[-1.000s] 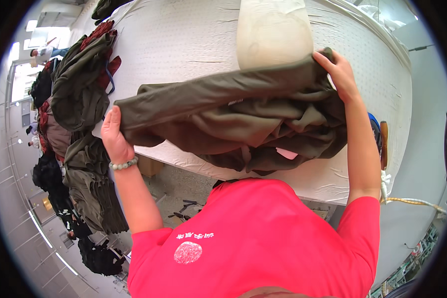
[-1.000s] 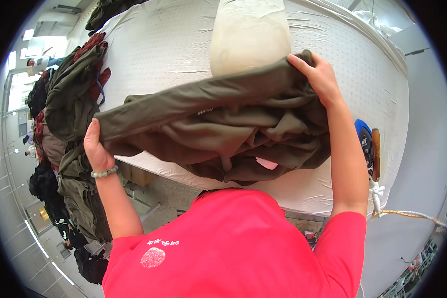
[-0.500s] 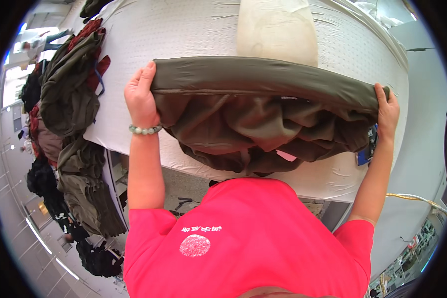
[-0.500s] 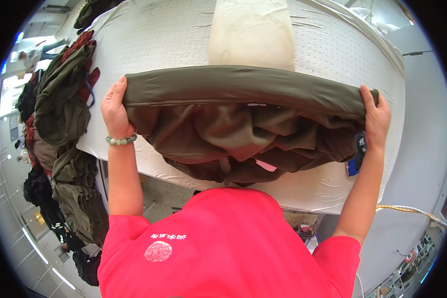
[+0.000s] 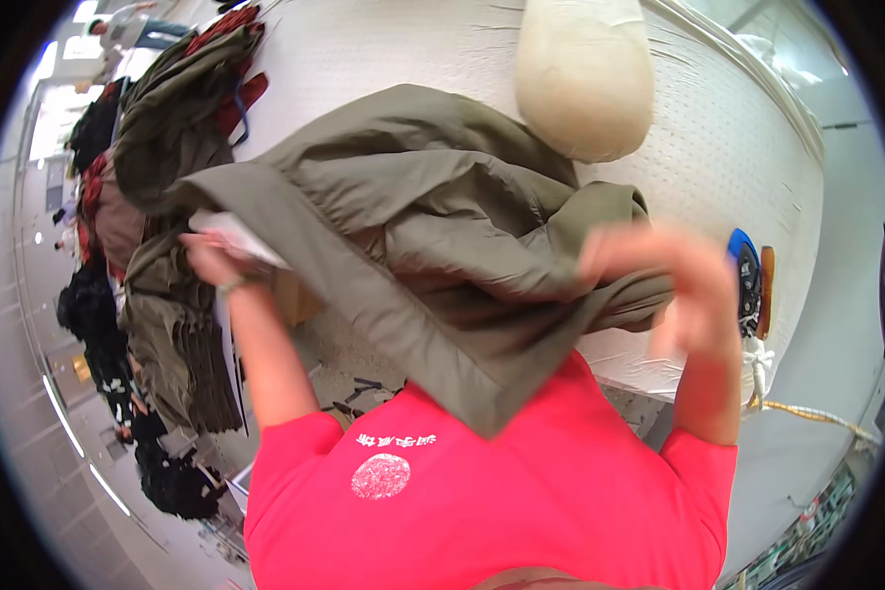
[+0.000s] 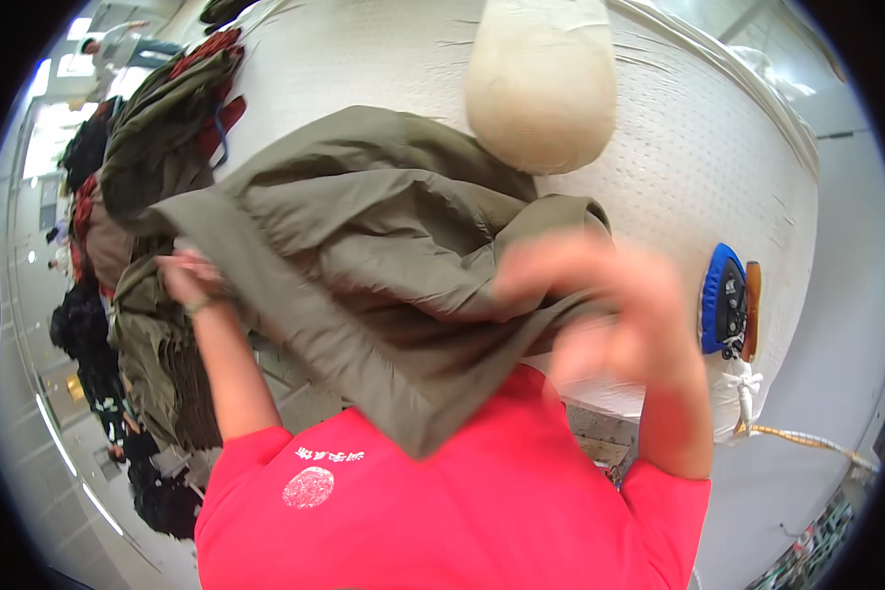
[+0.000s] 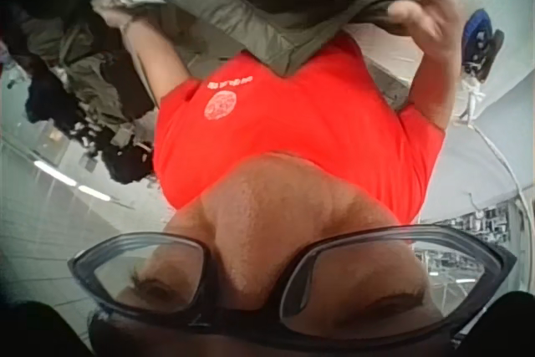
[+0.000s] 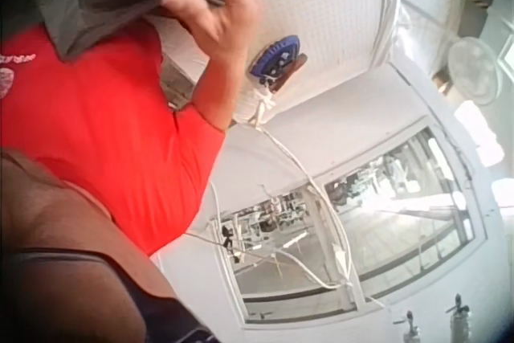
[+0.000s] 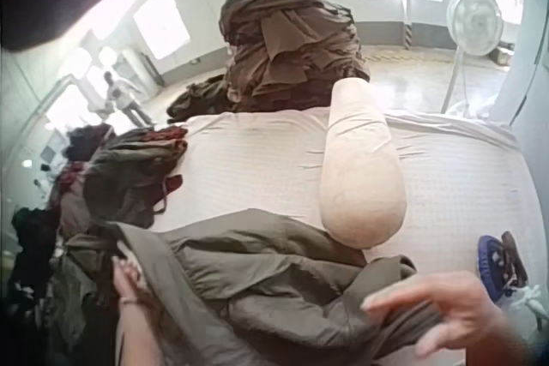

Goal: Ironing green jackets on an industrial steam table and folding them.

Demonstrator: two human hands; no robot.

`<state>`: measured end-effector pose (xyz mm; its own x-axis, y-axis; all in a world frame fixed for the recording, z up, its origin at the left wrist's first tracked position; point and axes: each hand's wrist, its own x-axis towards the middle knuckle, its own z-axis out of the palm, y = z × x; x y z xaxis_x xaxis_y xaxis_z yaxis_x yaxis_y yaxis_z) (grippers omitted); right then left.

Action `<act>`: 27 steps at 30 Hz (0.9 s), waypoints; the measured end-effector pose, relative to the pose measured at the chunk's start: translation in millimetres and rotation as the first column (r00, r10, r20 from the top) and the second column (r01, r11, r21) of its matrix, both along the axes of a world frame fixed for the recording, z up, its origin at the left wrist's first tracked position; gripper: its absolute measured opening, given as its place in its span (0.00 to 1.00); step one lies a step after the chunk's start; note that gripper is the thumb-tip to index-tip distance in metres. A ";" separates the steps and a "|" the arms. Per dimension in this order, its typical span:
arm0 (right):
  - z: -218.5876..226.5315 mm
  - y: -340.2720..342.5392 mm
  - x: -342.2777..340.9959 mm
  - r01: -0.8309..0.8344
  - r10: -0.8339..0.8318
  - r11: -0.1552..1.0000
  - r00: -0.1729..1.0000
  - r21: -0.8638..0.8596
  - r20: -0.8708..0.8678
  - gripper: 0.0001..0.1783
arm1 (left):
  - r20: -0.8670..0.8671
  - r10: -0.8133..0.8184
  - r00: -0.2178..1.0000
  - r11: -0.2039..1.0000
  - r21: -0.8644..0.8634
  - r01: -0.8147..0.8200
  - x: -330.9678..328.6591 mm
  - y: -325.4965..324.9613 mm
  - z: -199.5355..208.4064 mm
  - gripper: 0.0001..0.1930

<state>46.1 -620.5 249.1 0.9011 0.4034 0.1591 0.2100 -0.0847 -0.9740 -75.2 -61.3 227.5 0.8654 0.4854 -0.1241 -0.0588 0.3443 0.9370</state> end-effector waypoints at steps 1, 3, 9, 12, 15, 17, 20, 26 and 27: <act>-12.6 6.9 11.5 0.024 -0.025 0.999 0.999 -0.040 -0.033 0.24 | -0.184 0.663 0.725 0.743 0.048 -0.668 -15.0 -24.5 -54.1 0.19; -54.4 24.9 64.5 0.432 -0.436 0.898 0.900 -0.086 -0.027 0.29 | -0.491 0.228 0.841 0.779 -0.426 -0.460 -75.7 -78.6 -115.0 0.38; -137.8 52.4 111.7 0.494 -0.514 0.855 0.848 -0.156 -0.131 0.37 | -0.431 -0.152 0.889 0.917 -0.397 -0.035 -95.0 -188.9 -156.6 0.35; -136.0 65.6 106.5 0.506 -0.526 0.847 0.840 -0.161 -0.130 0.42 | -0.580 0.082 0.811 0.965 -0.158 -0.211 -92.3 -199.1 -146.5 0.30; -125.8 90.0 101.6 0.493 -0.514 0.855 0.845 -0.162 -0.147 0.43 | -0.618 0.030 0.786 0.943 -0.243 -0.227 -101.2 -190.9 -159.1 0.27; -119.7 119.0 101.5 0.530 -0.538 0.842 0.818 -0.095 -0.203 0.41 | -0.518 -0.272 0.811 0.792 -0.600 -0.117 -100.8 -179.1 -171.2 0.23; -124.2 197.2 102.2 0.338 -0.343 0.939 0.924 -0.059 -0.170 0.38 | -0.568 -0.411 0.713 0.844 -0.533 0.063 -80.9 -160.3 -174.9 0.19; -104.7 277.9 156.5 -0.245 0.088 0.911 0.903 -0.333 -0.422 0.50 | -0.525 -0.527 0.668 0.847 -0.392 0.360 -48.2 -124.0 -122.4 0.19; -101.9 269.5 165.8 -0.265 0.016 0.774 0.916 -0.575 -0.401 0.49 | -0.458 -0.581 0.673 0.810 -0.413 0.418 -49.9 -111.8 -112.6 0.18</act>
<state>211.9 -351.1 147.2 0.7665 0.4271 -0.4797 -0.0788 -0.6786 -0.7302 -125.1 -173.2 114.9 0.7093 -0.1202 -0.6946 0.6763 0.3938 0.6225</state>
